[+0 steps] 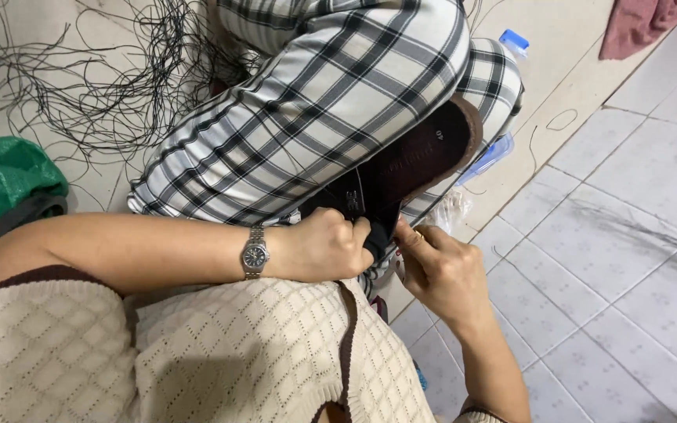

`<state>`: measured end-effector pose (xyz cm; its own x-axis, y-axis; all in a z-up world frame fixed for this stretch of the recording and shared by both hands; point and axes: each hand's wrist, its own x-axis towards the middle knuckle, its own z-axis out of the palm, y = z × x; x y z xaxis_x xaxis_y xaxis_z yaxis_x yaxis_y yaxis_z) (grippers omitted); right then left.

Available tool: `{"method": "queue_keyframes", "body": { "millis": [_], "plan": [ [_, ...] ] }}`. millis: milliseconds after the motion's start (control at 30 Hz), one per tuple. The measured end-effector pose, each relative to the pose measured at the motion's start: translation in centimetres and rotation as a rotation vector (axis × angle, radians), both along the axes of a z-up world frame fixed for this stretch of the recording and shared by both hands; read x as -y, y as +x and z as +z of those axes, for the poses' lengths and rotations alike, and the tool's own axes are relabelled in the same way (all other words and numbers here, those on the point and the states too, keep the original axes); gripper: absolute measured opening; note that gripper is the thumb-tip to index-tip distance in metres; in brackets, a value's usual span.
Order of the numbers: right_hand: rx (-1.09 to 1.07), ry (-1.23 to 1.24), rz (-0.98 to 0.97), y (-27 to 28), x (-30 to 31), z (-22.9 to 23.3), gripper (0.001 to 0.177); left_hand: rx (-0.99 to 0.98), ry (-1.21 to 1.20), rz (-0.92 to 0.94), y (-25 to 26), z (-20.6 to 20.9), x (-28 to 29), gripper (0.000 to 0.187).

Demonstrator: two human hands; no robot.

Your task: Hand-sewing a strap onto a sandal sole using a needle and thread while sitting on the floor.

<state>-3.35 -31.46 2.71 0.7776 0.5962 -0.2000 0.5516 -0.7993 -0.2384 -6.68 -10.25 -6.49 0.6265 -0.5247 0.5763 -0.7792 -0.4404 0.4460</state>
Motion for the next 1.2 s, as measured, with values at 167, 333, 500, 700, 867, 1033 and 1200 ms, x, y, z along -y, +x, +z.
{"method": "queue_keyframes", "body": {
  "millis": [167, 333, 500, 700, 867, 1033, 1200],
  "plan": [
    [-0.323, 0.405, 0.005, 1.6, 2.4, -2.3, 0.039, -0.01, -0.022, -0.007, 0.0, -0.1, -0.2, 0.017],
    [-0.375, 0.502, 0.024, 2.2, 2.4, -2.9, 0.038, -0.052, -0.065, -0.023, 0.3, 0.0, -1.1, 0.021],
    [-0.229, 0.429, 0.049, 2.2, 0.9, -2.1, 0.038, -0.069, -0.064, -0.035, 0.0, -0.1, -0.9, 0.02],
    [-0.34, 0.605, 0.036, 2.6, 1.9, -3.5, 0.032, -0.078, -0.071, -0.027, 0.6, 1.1, -1.8, 0.017],
    [-0.337, 0.302, 0.047, 2.4, 1.5, 0.7, 0.046, -0.115, -0.068, -0.037, 1.3, 2.7, -2.3, 0.019],
    [-0.147, 0.195, 0.088, 1.0, 1.2, -0.1, 0.041, -0.068, -0.039, -0.016, 0.1, 0.9, -1.4, 0.017],
    [-0.195, 0.337, 0.089, 1.9, 1.4, -1.4, 0.041, -0.055, -0.032, -0.017, -0.3, 0.0, -0.8, 0.017]
  ]
}}
